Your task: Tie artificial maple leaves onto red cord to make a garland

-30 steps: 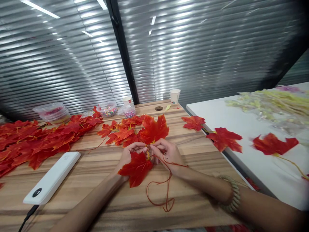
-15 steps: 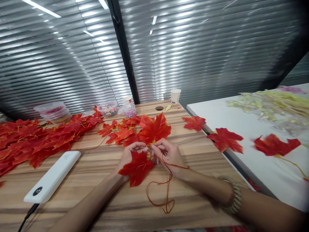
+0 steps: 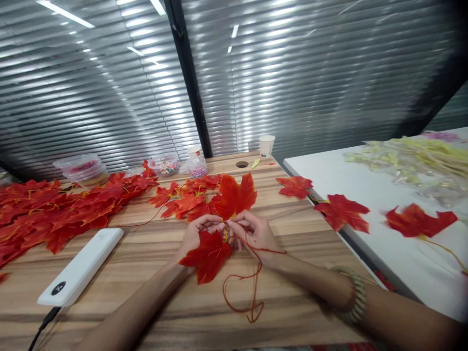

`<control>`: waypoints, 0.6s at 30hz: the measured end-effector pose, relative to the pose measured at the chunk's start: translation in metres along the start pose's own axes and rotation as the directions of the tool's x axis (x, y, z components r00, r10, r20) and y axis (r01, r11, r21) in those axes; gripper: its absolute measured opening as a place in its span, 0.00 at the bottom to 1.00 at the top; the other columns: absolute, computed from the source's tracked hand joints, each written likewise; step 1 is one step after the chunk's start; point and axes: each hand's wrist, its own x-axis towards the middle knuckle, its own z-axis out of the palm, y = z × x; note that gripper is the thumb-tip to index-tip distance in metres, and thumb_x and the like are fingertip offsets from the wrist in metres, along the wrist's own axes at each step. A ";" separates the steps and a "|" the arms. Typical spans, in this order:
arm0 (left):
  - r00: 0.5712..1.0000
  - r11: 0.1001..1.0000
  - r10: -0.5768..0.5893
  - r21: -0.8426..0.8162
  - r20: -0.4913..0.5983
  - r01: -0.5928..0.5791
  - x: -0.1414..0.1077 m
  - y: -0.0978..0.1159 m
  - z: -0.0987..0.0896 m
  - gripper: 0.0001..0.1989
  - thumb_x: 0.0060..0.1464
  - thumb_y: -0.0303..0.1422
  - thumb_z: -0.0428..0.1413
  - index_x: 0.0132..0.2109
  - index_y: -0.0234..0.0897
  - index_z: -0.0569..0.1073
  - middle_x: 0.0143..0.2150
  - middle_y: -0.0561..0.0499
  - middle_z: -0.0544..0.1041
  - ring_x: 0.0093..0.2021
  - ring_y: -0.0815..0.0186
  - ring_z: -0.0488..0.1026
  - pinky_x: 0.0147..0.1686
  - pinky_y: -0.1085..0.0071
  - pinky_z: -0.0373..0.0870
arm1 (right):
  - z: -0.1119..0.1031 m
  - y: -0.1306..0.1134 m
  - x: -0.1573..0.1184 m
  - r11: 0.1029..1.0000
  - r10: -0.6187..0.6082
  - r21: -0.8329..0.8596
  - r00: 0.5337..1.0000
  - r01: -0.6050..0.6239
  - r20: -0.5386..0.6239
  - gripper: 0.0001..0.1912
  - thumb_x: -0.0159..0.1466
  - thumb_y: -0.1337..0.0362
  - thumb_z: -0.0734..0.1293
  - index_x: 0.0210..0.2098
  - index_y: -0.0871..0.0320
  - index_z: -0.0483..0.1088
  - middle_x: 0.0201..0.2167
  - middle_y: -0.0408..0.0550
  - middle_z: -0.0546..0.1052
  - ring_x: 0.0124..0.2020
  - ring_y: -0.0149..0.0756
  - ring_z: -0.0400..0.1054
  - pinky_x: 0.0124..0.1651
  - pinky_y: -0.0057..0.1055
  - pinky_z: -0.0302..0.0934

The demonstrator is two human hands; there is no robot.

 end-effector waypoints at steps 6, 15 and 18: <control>1.000 0.999 0.008 -0.032 0.010 -0.007 0.000 -0.002 -0.001 0.12 0.32 0.30 0.65 0.28 0.33 0.73 0.25 0.52 0.76 0.25 0.71 0.71 0.28 0.76 0.67 | 0.001 0.002 0.001 0.995 0.044 0.090 0.998 -0.048 0.047 0.12 0.57 0.56 0.63 0.28 0.60 0.62 0.18 0.39 0.68 0.16 0.25 0.62 0.16 0.20 0.55; 1.000 1.000 -0.003 -0.003 0.016 0.003 -0.003 0.000 -0.001 0.11 0.34 0.32 0.65 0.27 0.33 0.72 0.22 0.53 0.75 0.23 0.72 0.70 0.25 0.76 0.65 | 0.000 -0.007 0.001 0.992 0.080 0.091 0.995 -0.085 0.058 0.14 0.55 0.55 0.64 0.26 0.60 0.61 0.18 0.38 0.68 0.13 0.22 0.59 0.15 0.21 0.54; 1.000 1.000 -0.020 0.017 0.013 0.020 -0.002 0.001 -0.002 0.12 0.32 0.32 0.65 0.27 0.33 0.73 0.22 0.53 0.75 0.22 0.72 0.70 0.25 0.77 0.65 | 0.001 -0.005 0.001 0.990 0.066 0.116 0.995 -0.074 0.074 0.14 0.55 0.55 0.64 0.25 0.60 0.60 0.18 0.38 0.67 0.13 0.22 0.59 0.15 0.20 0.53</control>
